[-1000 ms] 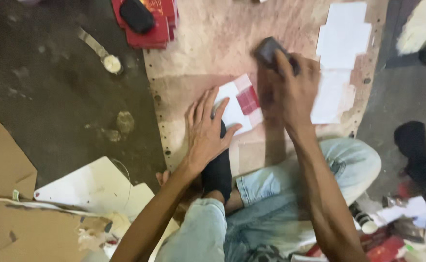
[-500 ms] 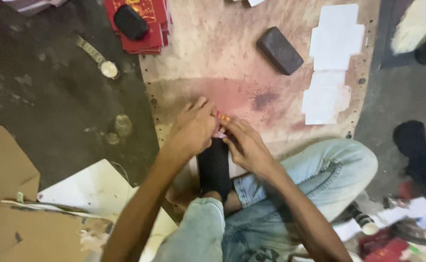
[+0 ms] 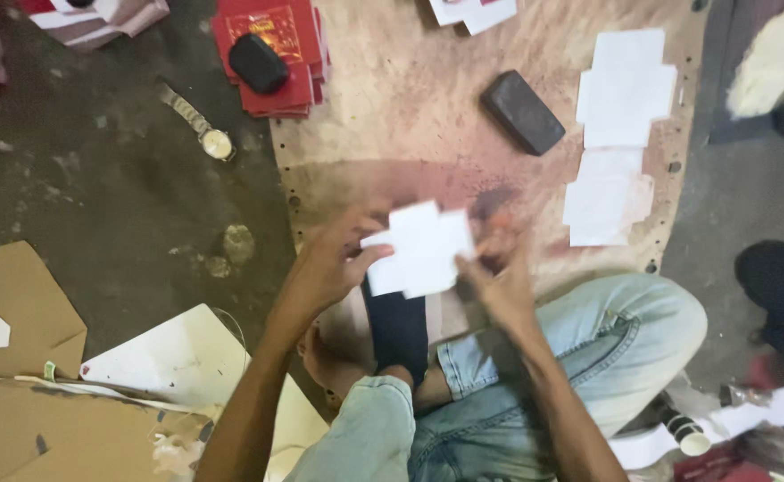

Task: The person sits on the floor and repeatedly rubs the edges of small rectangular cards with a dark block. They handle the cards one at a time, flipping them over and rubbing different sides before stacking them.

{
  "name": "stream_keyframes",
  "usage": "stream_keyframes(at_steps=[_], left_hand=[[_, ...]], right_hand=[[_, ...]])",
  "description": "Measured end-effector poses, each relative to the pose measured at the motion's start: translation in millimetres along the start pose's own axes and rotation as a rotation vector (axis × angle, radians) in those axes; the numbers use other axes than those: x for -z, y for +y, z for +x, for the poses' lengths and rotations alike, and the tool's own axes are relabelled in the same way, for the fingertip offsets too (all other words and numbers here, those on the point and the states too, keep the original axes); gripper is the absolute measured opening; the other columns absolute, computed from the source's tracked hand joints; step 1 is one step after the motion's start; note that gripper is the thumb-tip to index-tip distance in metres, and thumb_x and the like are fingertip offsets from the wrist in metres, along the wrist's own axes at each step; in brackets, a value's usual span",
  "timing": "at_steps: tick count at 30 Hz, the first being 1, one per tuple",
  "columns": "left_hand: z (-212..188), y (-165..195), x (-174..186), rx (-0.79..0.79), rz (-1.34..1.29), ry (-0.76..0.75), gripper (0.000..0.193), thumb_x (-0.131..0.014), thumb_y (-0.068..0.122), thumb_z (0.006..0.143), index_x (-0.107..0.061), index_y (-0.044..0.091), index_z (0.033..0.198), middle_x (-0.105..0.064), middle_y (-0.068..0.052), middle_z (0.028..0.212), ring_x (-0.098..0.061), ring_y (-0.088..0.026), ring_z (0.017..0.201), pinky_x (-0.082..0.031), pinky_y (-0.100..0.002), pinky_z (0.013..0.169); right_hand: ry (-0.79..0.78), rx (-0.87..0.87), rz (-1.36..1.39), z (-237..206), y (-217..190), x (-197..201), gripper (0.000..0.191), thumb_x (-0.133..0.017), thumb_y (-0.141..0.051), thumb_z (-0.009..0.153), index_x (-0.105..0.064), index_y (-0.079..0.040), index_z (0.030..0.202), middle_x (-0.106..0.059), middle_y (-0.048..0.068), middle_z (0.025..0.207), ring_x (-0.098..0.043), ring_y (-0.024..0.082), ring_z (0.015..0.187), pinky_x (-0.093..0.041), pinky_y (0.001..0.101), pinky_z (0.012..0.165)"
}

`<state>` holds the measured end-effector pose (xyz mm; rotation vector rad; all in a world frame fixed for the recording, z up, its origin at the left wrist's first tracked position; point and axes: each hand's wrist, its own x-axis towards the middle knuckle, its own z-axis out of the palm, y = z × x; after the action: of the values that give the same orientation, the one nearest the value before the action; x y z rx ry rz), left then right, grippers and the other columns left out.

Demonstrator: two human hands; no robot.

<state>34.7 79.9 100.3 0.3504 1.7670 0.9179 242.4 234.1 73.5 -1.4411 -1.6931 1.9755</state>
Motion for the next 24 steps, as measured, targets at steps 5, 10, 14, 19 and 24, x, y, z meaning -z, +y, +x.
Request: stream_keyframes(at_steps=[5,10,14,19,24], left_hand=[[-20.0,-2.2,5.5,-0.552,0.723,-0.016,0.052,-0.090,0.020,0.051,-0.072,0.014,0.100,-0.054,-0.021,0.139,-0.044,-0.045,0.131,-0.036,-0.059,0.106],[-20.8,3.2,-6.5,-0.645,0.906,0.039,0.048,-0.085,0.006,0.064,-0.069,0.014,0.108,-0.057,-0.016,0.135,-0.051,-0.038,0.134,-0.040,-0.051,0.117],[-17.3,7.9,0.2,-0.694,0.803,-0.037,0.059,-0.086,0.008,0.058,-0.071,0.013,0.115,-0.057,-0.018,0.132,-0.054,-0.040,0.125,-0.044,-0.049,0.107],[-18.4,14.4,5.4,-0.617,0.755,-0.090,0.054,-0.088,0.013,0.060,-0.072,0.015,0.112,-0.056,-0.017,0.132,-0.055,-0.038,0.121,-0.048,-0.046,0.097],[-11.9,17.7,-0.3,-0.560,0.813,-0.127,0.050,-0.084,0.016,0.064,-0.071,0.016,0.112,-0.057,-0.014,0.127,-0.056,-0.037,0.119,-0.048,-0.047,0.098]], right_hand=[[-0.270,0.411,-0.668,-4.7,-28.4,-9.9,0.109,-0.087,-0.020,0.064,-0.030,-0.002,0.155,-0.056,0.030,0.130,-0.055,0.042,0.120,-0.047,0.0453,0.101],[-0.447,0.566,-1.171,-2.1,-65.8,-23.5,0.113,-0.088,-0.011,0.063,-0.027,-0.013,0.158,-0.053,0.024,0.137,-0.051,0.042,0.127,-0.041,0.0519,0.101],[-0.511,0.614,-1.040,0.2,-69.9,-20.1,0.115,-0.086,-0.010,0.067,-0.023,-0.014,0.164,-0.055,0.022,0.138,-0.052,0.040,0.131,-0.039,0.0494,0.113],[-0.468,0.578,-0.573,-1.9,-36.8,-1.9,0.118,-0.088,-0.011,0.062,-0.022,-0.005,0.160,-0.049,0.027,0.147,-0.047,0.040,0.135,-0.038,0.0481,0.110],[-0.139,-0.464,0.023,0.0,9.2,5.1,0.043,-0.083,-0.025,0.092,-0.079,0.010,0.117,-0.073,0.020,0.098,-0.061,0.023,0.080,-0.047,0.0380,0.070]])
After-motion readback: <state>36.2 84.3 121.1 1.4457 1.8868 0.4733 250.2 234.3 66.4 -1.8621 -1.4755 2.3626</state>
